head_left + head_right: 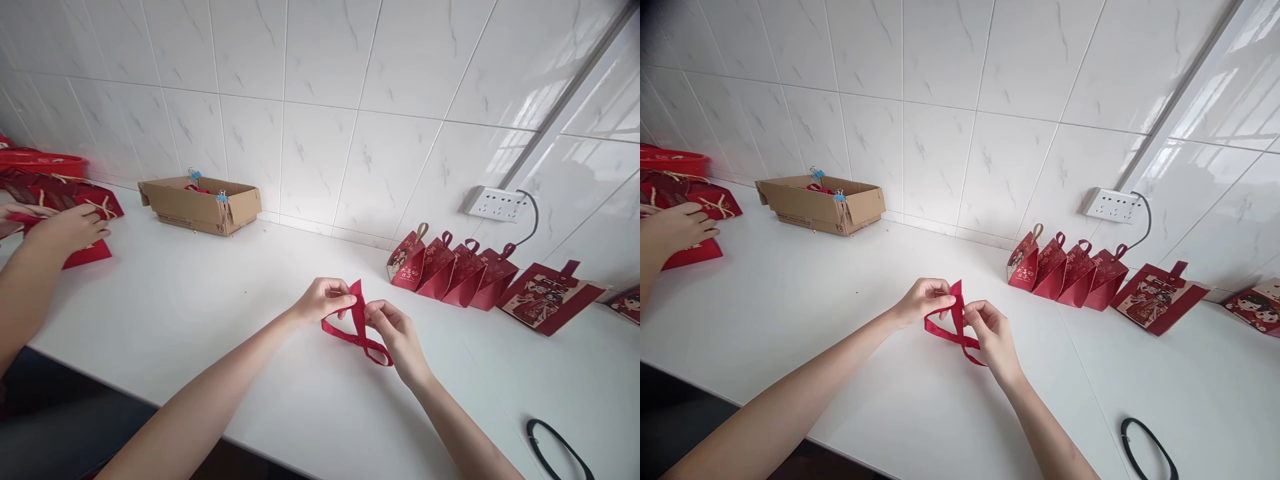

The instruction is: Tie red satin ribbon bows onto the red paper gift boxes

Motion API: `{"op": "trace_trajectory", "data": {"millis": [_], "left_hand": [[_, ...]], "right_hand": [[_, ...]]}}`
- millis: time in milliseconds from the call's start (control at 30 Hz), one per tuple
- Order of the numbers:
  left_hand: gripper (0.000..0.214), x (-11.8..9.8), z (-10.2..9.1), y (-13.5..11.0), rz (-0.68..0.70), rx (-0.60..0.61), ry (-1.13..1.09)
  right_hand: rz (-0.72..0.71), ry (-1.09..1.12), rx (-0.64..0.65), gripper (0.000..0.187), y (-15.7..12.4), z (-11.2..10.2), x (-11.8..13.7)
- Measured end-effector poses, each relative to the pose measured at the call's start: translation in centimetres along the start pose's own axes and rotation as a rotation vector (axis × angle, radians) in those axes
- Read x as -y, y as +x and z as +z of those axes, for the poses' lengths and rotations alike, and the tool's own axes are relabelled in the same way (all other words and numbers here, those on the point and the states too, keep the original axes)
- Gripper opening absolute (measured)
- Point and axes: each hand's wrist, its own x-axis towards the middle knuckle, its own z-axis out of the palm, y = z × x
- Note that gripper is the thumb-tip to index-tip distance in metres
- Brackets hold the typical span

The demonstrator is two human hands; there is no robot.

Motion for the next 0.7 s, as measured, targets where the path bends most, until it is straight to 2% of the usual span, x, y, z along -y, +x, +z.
{"op": "trace_trajectory", "data": {"millis": [267, 700], "left_hand": [[0.023, 0.56, 0.17, -0.1, -0.13, 0.234, -0.029], [0.017, 0.5, 0.2, -0.16, -0.199, 0.304, -0.017]], "right_hand": [[-0.031, 0.009, -0.01, 0.031, 0.18, -0.08, 0.1], [-0.1, -0.067, -0.114, 0.03, 0.24, 0.01, -0.01]]}}
